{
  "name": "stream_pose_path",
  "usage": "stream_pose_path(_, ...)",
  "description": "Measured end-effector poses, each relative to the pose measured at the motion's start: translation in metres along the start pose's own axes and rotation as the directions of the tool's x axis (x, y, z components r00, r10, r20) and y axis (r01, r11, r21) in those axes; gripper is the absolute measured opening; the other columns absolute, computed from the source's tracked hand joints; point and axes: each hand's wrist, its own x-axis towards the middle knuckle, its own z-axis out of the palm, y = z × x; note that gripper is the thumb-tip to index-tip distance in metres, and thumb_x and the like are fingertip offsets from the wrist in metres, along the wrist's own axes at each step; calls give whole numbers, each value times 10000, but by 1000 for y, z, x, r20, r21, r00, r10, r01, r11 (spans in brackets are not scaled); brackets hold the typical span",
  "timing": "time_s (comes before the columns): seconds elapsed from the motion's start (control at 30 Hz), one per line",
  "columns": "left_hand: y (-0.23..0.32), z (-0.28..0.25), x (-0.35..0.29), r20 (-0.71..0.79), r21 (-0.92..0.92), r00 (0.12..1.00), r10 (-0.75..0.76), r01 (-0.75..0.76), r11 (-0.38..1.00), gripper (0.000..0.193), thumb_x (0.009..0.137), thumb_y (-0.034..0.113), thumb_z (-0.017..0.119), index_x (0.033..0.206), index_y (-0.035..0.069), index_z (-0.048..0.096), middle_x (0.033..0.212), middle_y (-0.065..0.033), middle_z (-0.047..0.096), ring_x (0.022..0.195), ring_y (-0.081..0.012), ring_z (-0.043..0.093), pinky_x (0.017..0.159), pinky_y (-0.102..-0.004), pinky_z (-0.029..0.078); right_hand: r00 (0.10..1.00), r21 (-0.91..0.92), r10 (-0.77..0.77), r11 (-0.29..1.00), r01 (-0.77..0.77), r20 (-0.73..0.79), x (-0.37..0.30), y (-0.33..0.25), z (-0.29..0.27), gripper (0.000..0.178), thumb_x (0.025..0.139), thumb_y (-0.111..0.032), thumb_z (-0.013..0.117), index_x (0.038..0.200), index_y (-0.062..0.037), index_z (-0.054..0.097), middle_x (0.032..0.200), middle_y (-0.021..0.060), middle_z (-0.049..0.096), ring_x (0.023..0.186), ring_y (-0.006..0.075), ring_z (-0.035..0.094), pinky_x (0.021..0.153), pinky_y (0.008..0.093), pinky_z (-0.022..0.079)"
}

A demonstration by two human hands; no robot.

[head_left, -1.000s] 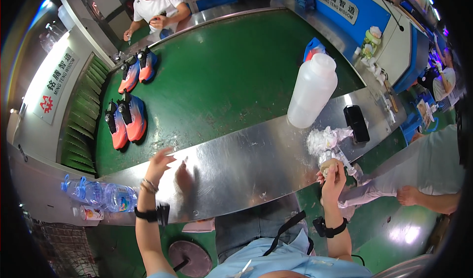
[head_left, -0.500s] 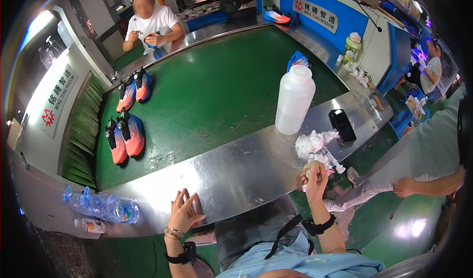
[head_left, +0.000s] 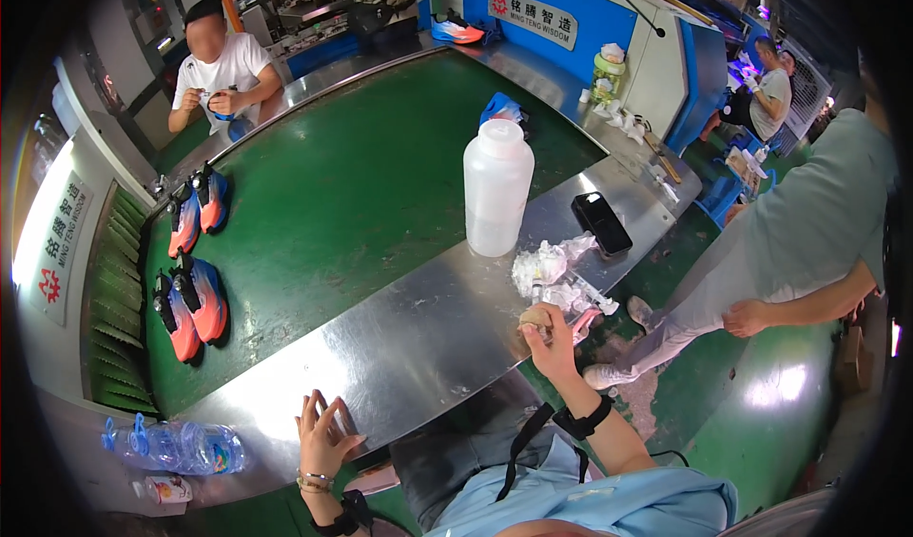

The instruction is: Applying glue or liquid adhesive to the edges of shoe soles using a syringe and sponge applicator.

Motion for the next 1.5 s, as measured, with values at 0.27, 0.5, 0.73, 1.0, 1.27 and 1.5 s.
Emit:
stream_pose_path(0.27,13,-1,-1,-69,88,997,16,-10,996,491,635,206,711,1090,111,552,1286,-151,376,1238,-353,261,991,-502,188,1000,-170,-7,985,10,21,-3,4,2,417,708,-198,673,1042,-35,485,871,116,576,793,216,576,702,289,446)
stream_pose_path(0.5,32,8,10,-177,13,973,147,-147,989,358,706,107,618,1056,63,558,1168,-129,488,1161,-318,379,949,-417,308,999,-187,-38,982,40,15,0,0,1,474,666,-248,717,1036,-48,499,892,110,569,817,245,560,715,309,441)
stream_pose_path(0.73,29,19,9,-206,152,971,125,-94,984,404,729,123,596,1123,82,519,1239,-135,422,1178,-307,361,972,-425,274,932,-520,-273,774,360,239,6,-17,4,477,618,-273,736,1009,-89,535,837,84,546,754,249,511,664,341,417)
stream_pose_path(1.0,29,27,11,-257,330,948,185,-94,939,401,757,188,552,1149,111,512,1274,-136,393,1191,-286,355,992,-423,235,871,-599,-429,641,481,240,5,-5,7,425,607,-266,721,962,-103,555,799,55,531,774,230,492,688,348,385)
stream_pose_path(1.27,29,26,9,-301,313,938,173,-74,947,360,755,197,555,1105,115,550,1255,-99,428,1187,-265,361,978,-395,258,864,-588,-428,638,497,266,5,-7,7,485,590,-311,735,981,-103,538,810,57,526,790,233,485,700,354,377)
stream_pose_path(1.5,26,27,10,-293,318,938,185,-86,944,355,755,192,558,1101,118,550,1250,-96,434,1183,-269,366,973,-394,266,863,-598,-428,628,497,268,5,-9,9,500,601,-345,728,990,-103,527,804,45,525,788,226,486,692,346,375)
